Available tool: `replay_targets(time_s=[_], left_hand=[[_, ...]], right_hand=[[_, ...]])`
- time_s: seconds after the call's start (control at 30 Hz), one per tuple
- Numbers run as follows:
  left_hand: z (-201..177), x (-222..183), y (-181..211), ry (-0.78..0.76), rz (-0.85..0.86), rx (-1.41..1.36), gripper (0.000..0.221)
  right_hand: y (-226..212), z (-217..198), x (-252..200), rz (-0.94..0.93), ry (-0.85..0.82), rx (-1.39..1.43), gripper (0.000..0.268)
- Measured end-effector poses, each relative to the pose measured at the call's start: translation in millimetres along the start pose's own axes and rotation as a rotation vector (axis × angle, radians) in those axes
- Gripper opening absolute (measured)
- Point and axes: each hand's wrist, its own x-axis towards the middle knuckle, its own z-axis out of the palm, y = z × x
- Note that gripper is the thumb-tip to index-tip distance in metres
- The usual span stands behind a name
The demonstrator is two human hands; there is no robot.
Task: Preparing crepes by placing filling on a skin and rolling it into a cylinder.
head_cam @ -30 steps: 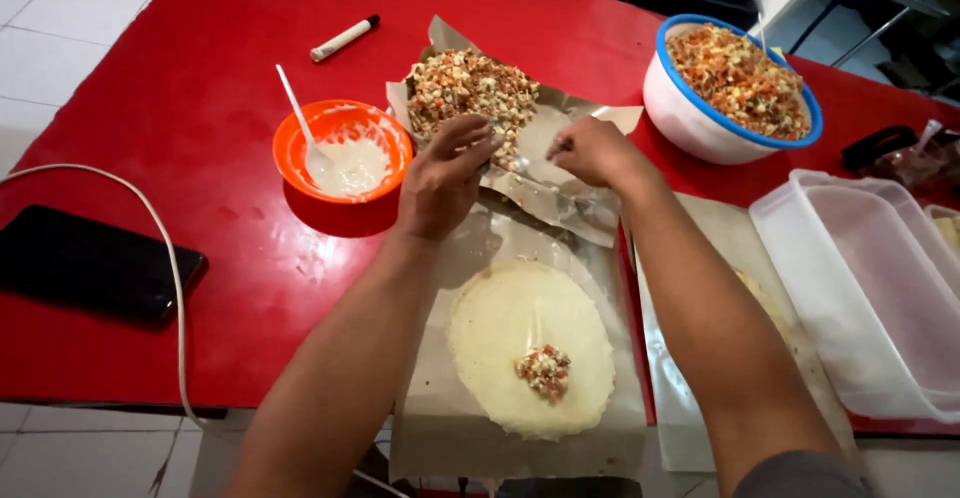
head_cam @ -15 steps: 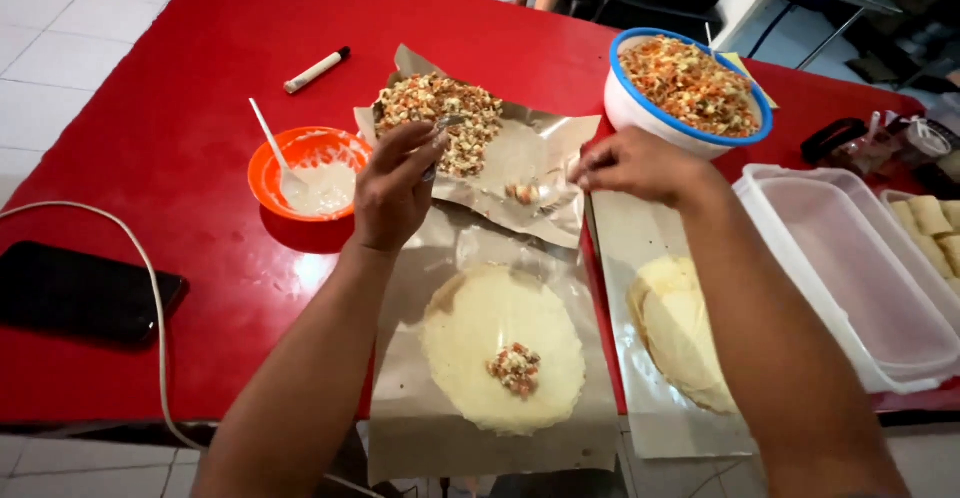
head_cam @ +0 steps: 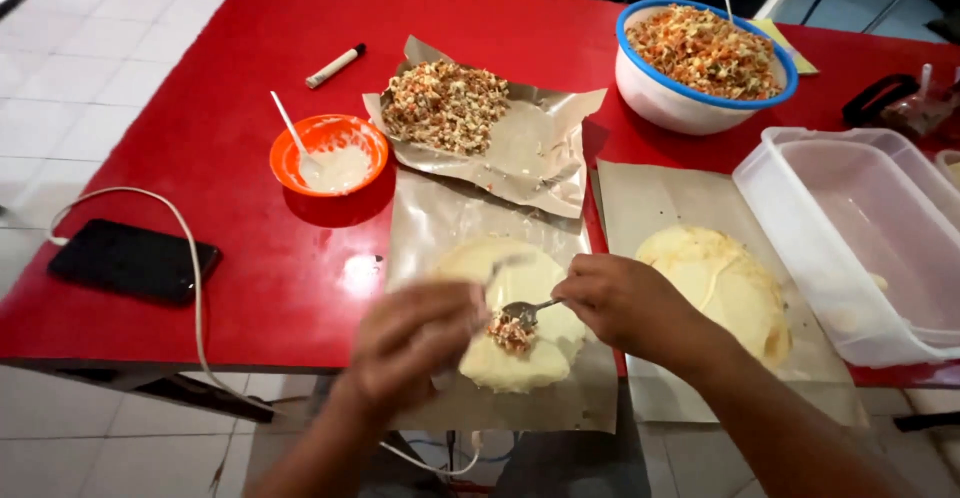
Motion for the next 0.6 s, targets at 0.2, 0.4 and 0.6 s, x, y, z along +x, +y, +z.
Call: replay_targets(time_s=[0.2, 0.4, 0.6], left_hand=[[16.1, -35.0, 30.6, -0.194, -0.013, 0.038, 0.016], [17.4, -35.9, 34.9, -0.208, 0.002, 0.079, 0.013], [8.2, -55.0, 22.2, -0.095, -0.092, 0.072, 0.025]], right_hand=[[4.7, 0.8, 2.9, -0.086, 0.101, 0.003, 0.017], [-5.0, -32.6, -3.0, 0.011, 0.124, -0.056, 0.025], [-0.3, -50.8, -42.9, -0.075, 0.421, -0.016, 0.015]])
